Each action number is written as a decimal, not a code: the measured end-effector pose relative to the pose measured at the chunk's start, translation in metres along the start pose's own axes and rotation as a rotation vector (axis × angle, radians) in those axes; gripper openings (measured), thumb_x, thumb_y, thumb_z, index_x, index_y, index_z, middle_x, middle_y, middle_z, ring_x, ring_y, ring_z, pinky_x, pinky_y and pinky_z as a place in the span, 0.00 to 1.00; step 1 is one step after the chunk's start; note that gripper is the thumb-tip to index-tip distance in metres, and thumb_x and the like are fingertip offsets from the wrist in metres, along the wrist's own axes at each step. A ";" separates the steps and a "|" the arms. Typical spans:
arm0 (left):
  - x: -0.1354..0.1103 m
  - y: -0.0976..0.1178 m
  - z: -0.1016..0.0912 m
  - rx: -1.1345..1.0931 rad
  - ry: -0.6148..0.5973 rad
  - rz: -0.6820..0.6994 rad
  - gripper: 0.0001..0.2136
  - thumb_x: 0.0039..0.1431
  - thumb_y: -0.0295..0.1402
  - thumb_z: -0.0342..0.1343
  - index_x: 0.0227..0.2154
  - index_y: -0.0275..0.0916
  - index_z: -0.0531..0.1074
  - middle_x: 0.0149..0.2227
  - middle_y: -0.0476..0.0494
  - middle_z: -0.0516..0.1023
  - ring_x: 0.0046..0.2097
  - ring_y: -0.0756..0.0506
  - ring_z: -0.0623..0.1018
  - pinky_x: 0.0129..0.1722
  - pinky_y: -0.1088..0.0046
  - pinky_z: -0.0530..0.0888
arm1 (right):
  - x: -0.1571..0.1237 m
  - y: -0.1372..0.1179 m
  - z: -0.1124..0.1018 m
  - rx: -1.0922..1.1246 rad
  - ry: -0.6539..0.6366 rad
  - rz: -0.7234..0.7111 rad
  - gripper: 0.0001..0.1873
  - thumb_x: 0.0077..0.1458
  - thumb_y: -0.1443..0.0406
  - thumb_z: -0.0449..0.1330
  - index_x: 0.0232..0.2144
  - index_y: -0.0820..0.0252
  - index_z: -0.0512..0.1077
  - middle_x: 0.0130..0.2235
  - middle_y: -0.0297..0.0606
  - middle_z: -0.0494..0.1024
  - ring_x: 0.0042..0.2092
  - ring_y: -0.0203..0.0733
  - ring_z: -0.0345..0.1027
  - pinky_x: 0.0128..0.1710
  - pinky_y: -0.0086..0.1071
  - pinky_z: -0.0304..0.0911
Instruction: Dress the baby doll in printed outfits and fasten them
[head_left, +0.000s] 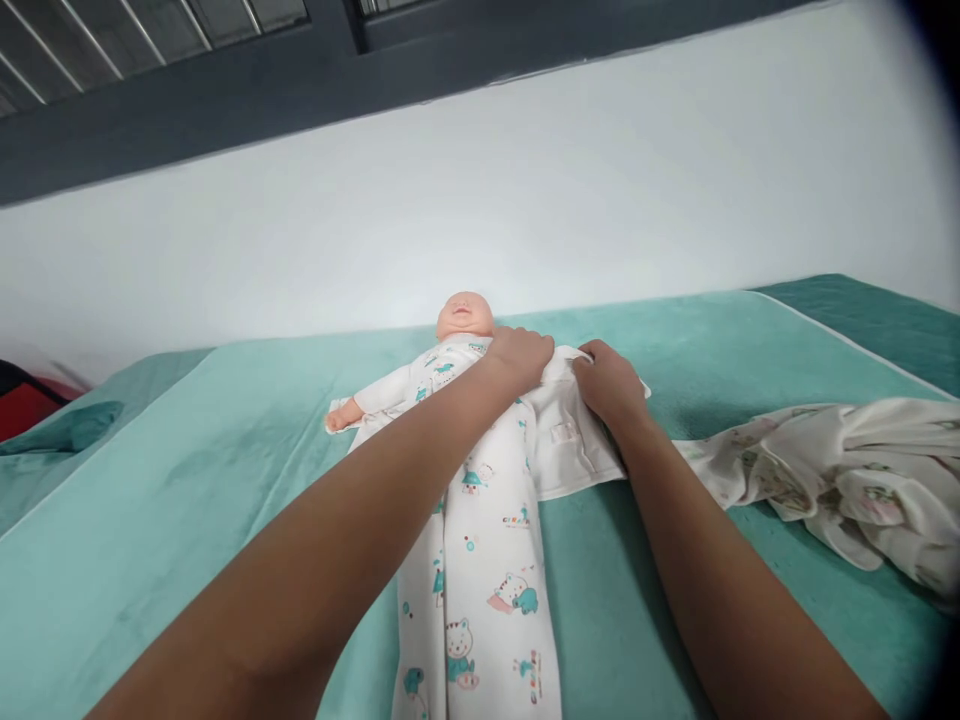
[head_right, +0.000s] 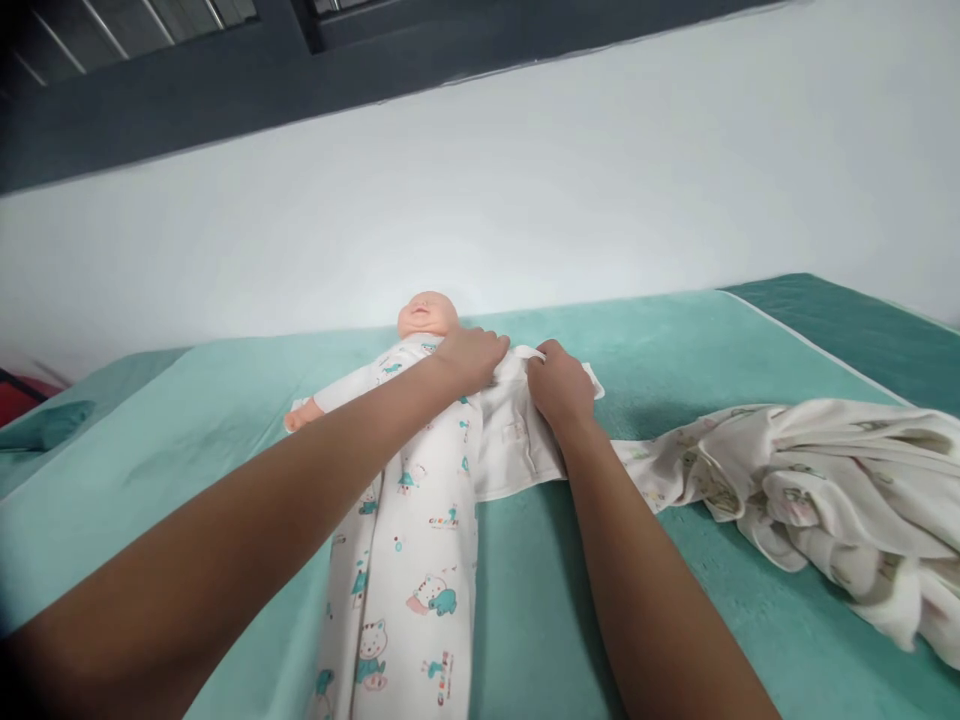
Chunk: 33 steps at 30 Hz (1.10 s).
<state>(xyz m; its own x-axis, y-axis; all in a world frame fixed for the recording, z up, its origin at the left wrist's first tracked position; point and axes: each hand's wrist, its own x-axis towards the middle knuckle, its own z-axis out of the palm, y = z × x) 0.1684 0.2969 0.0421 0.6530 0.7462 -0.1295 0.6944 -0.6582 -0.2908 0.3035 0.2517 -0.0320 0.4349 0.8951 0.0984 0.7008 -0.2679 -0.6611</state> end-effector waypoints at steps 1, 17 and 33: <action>-0.004 -0.004 -0.003 0.007 0.012 -0.010 0.18 0.59 0.25 0.52 0.52 0.34 0.69 0.49 0.31 0.77 0.51 0.36 0.77 0.45 0.61 0.71 | 0.001 0.002 0.000 0.026 0.002 0.005 0.16 0.56 0.62 0.50 0.44 0.53 0.73 0.44 0.47 0.80 0.46 0.56 0.71 0.43 0.41 0.61; -0.025 -0.026 -0.012 -0.078 0.096 -0.127 0.17 0.59 0.26 0.52 0.51 0.36 0.66 0.48 0.35 0.76 0.48 0.38 0.77 0.44 0.63 0.72 | 0.019 0.023 0.001 0.737 0.114 0.034 0.23 0.33 0.74 0.52 0.36 0.58 0.70 0.41 0.38 0.80 0.42 0.42 0.75 0.39 0.32 0.69; -0.134 -0.051 0.073 -1.127 0.805 -0.609 0.15 0.65 0.42 0.50 0.51 0.43 0.71 0.56 0.44 0.74 0.58 0.43 0.72 0.58 0.65 0.67 | -0.032 -0.036 0.026 0.276 0.150 -0.526 0.16 0.58 0.63 0.51 0.45 0.56 0.74 0.52 0.43 0.77 0.57 0.48 0.66 0.61 0.46 0.53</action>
<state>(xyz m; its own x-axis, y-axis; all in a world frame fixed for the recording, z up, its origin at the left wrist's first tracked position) 0.0232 0.2374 0.0054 -0.0839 0.9187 0.3859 0.5295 -0.2870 0.7983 0.2495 0.2417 -0.0307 0.1596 0.8169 0.5543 0.6797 0.3163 -0.6618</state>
